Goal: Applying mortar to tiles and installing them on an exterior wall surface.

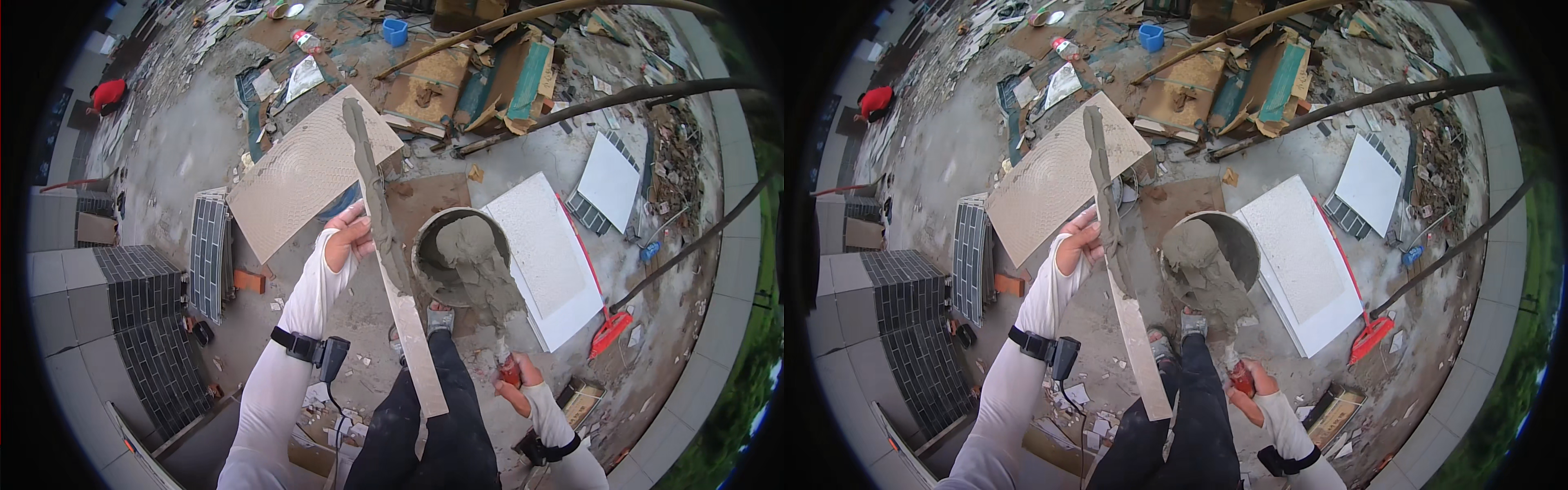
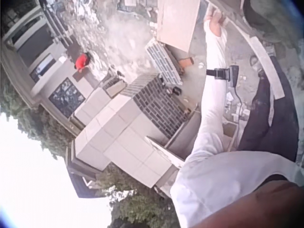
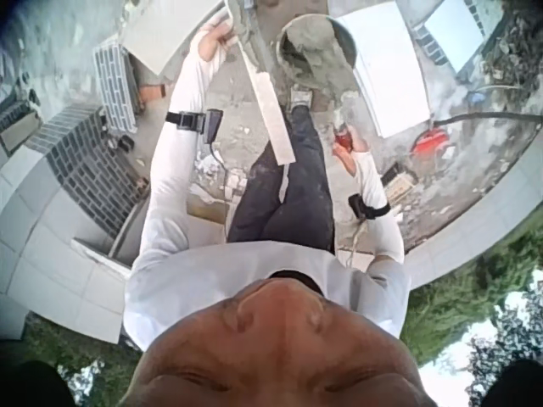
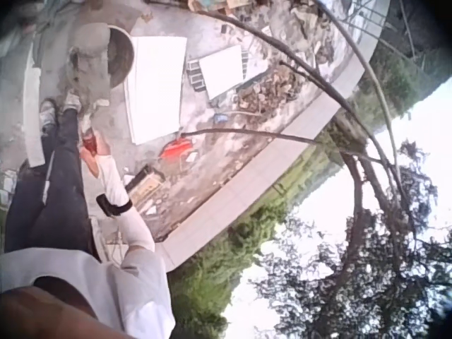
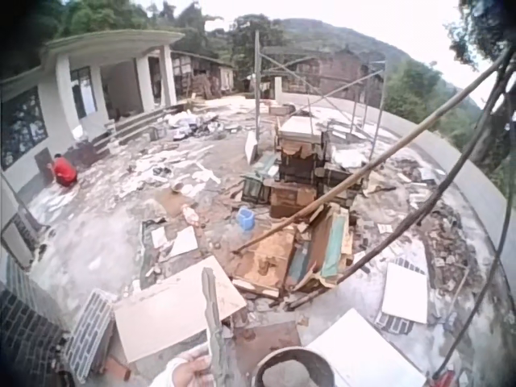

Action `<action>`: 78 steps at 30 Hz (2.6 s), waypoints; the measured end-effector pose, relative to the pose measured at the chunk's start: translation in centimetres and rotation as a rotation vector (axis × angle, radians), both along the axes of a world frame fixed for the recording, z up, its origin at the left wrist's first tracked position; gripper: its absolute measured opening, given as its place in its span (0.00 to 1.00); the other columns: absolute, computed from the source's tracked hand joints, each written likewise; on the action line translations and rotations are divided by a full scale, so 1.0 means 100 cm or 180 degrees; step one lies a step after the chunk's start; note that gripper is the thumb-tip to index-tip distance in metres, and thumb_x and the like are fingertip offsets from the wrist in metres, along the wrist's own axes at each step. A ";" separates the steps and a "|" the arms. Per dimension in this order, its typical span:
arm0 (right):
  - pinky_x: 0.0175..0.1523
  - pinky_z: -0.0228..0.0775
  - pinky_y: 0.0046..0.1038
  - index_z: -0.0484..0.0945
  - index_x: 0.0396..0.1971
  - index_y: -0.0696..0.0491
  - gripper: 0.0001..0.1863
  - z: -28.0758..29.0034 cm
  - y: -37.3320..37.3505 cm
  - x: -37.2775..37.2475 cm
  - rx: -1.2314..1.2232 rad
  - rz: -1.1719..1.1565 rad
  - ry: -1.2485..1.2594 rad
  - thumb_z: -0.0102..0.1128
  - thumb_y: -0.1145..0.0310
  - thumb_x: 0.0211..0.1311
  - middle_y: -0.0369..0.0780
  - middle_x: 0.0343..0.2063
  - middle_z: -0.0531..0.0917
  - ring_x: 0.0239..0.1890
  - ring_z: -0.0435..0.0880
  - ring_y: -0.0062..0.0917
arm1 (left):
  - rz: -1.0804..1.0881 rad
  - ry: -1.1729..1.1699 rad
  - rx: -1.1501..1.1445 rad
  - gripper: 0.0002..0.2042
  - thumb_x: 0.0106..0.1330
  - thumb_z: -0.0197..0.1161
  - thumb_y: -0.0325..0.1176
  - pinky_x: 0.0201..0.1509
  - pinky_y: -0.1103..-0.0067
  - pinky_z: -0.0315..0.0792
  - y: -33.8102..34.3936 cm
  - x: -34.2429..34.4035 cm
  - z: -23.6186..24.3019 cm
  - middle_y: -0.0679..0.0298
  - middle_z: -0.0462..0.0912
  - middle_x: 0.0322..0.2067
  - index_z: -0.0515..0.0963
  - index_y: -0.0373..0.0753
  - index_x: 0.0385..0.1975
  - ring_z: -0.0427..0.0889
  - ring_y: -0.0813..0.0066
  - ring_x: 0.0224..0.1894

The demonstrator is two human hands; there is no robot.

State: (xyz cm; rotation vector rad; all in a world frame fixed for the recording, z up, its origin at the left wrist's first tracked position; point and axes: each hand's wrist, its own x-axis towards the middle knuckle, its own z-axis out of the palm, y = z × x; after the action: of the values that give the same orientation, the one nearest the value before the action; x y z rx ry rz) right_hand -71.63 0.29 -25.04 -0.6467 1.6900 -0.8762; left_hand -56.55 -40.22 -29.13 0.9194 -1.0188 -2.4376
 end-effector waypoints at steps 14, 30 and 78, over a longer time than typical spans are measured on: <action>0.24 0.67 0.34 0.74 0.41 0.56 0.21 0.001 0.001 0.089 -0.0639 -0.0472 0.1755 0.69 0.75 0.44 0.45 0.21 0.78 0.19 0.77 0.41 | -0.0373 0.0452 0.0096 0.20 0.69 0.47 0.24 0.50 0.79 0.78 0.037 -0.072 0.048 0.55 0.78 0.51 0.61 0.30 0.62 0.81 0.71 0.47; 0.23 0.66 0.31 0.73 0.35 0.60 0.19 0.013 0.052 0.097 -0.1161 -0.0598 0.2593 0.63 0.82 0.36 0.43 0.16 0.73 0.16 0.74 0.38 | -0.0189 0.0368 0.0182 0.17 0.69 0.45 0.22 0.56 0.72 0.77 0.028 -0.072 0.043 0.51 0.76 0.51 0.63 0.28 0.57 0.79 0.64 0.50; 0.33 0.69 0.32 0.70 0.50 0.53 0.23 -0.154 -0.078 0.011 -0.0024 -0.0652 0.0342 0.61 0.64 0.54 0.43 0.25 0.76 0.26 0.76 0.30 | 0.0594 -0.0806 -0.0263 0.30 0.67 0.53 0.26 0.32 0.87 0.73 -0.071 0.041 -0.005 0.62 0.80 0.41 0.50 0.28 0.67 0.75 0.84 0.28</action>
State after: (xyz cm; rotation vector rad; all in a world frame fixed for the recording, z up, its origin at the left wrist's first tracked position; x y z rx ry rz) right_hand -70.53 -7.46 -40.41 -0.5402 1.8744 -1.0072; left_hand -52.41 -47.27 -29.66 1.2579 -1.0550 -2.1491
